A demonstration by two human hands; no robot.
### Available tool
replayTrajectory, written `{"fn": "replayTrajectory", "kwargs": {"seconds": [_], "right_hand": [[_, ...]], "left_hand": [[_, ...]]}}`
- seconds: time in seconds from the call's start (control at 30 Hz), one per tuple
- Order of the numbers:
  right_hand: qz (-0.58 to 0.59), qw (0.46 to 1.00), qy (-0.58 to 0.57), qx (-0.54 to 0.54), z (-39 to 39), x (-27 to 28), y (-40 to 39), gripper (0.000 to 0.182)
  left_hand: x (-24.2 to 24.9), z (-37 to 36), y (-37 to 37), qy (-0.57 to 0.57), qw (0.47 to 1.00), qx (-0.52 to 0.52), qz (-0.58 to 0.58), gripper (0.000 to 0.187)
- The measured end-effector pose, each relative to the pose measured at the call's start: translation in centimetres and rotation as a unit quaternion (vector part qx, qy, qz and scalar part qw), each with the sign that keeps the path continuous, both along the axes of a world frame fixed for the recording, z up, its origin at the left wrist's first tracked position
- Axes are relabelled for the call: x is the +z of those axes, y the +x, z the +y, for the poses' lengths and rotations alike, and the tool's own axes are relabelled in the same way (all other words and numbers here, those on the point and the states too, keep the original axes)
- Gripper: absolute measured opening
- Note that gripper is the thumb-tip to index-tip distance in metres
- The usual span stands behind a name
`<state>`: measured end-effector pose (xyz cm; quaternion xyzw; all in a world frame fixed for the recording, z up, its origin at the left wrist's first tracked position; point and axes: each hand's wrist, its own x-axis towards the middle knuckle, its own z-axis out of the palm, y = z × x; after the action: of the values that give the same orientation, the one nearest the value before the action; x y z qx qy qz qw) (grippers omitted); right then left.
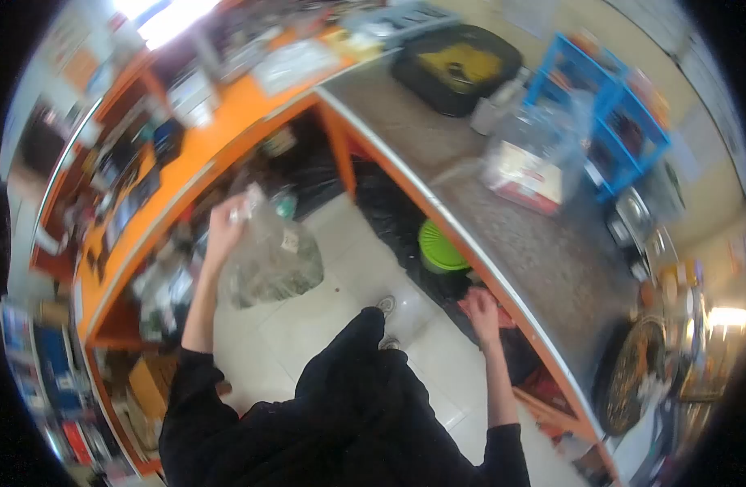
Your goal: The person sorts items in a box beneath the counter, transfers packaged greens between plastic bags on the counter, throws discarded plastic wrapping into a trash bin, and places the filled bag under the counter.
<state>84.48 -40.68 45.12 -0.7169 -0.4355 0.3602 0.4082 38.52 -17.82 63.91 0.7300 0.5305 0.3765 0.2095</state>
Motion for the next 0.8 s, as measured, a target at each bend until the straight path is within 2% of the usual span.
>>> {"fn": "replayTrajectory", "kwargs": {"seconds": [0.03, 0.1, 0.17, 0.23, 0.3, 0.37, 0.43, 0.47, 0.5, 0.57, 0.6, 0.7, 0.8], "right_hand": [[0.024, 0.999, 0.027, 0.024, 3.3, 4.0, -1.8, 0.021], [-0.008, 0.983, 0.144, 0.114, 8.6, 9.3, -6.2, 0.025], [0.040, 0.952, 0.202, 0.225, 12.5, 14.6, -11.7, 0.029], [0.049, 0.919, 0.182, 0.346, 14.0, 20.1, -17.4, 0.037], [-0.004, 0.854, 0.249, 0.456, 14.7, 23.9, -22.3, 0.044], [-0.051, 0.821, 0.362, 0.439, 15.3, 24.7, -26.9, 0.052], [-0.033, 0.800, 0.358, 0.480, 17.3, 23.8, -29.7, 0.048], [-0.012, 0.790, 0.320, 0.523, 18.4, 23.6, -30.3, 0.045], [0.006, 0.779, 0.279, 0.561, 19.3, 23.7, -30.9, 0.043], [0.061, 0.735, 0.119, 0.664, 20.8, 25.2, -30.8, 0.036], [0.116, 0.732, 0.157, 0.652, 21.0, 25.4, -31.0, 0.031], [0.152, 0.738, 0.149, 0.640, 23.2, 27.7, -29.9, 0.027], [0.125, 0.777, 0.167, 0.594, 26.5, 29.8, -29.6, 0.026]], "left_hand": [[2.6, -1.5, -0.5, 0.029, 1.000, 0.000, 0.000, 0.023], [6.9, -4.7, -1.6, -0.062, 0.997, 0.021, -0.029, 0.030], [9.1, -6.7, -2.1, -0.023, 0.998, 0.045, 0.032, 0.030], [9.9, -7.8, -2.5, 0.015, 0.993, 0.078, 0.083, 0.028], [10.3, -8.5, -2.8, 0.055, 0.983, 0.126, 0.125, 0.025], [10.6, -8.9, -3.0, 0.086, 0.985, 0.130, 0.070, 0.026], [12.1, -9.5, -3.3, 0.091, 0.989, 0.115, 0.036, 0.028], [13.0, -9.8, -3.4, 0.065, 0.990, 0.124, 0.032, 0.031], [13.4, -9.8, -3.9, 0.076, 0.989, 0.121, 0.045, 0.031], [14.1, -9.1, -4.8, 0.102, 0.986, 0.110, 0.072, 0.031], [14.3, -8.6, -5.2, 0.120, 0.984, 0.095, 0.086, 0.032], [14.6, -6.0, -5.8, 0.127, 0.980, 0.090, 0.125, 0.034], [14.6, -1.4, -6.4, 0.154, 0.971, 0.089, 0.158, 0.037]]}}
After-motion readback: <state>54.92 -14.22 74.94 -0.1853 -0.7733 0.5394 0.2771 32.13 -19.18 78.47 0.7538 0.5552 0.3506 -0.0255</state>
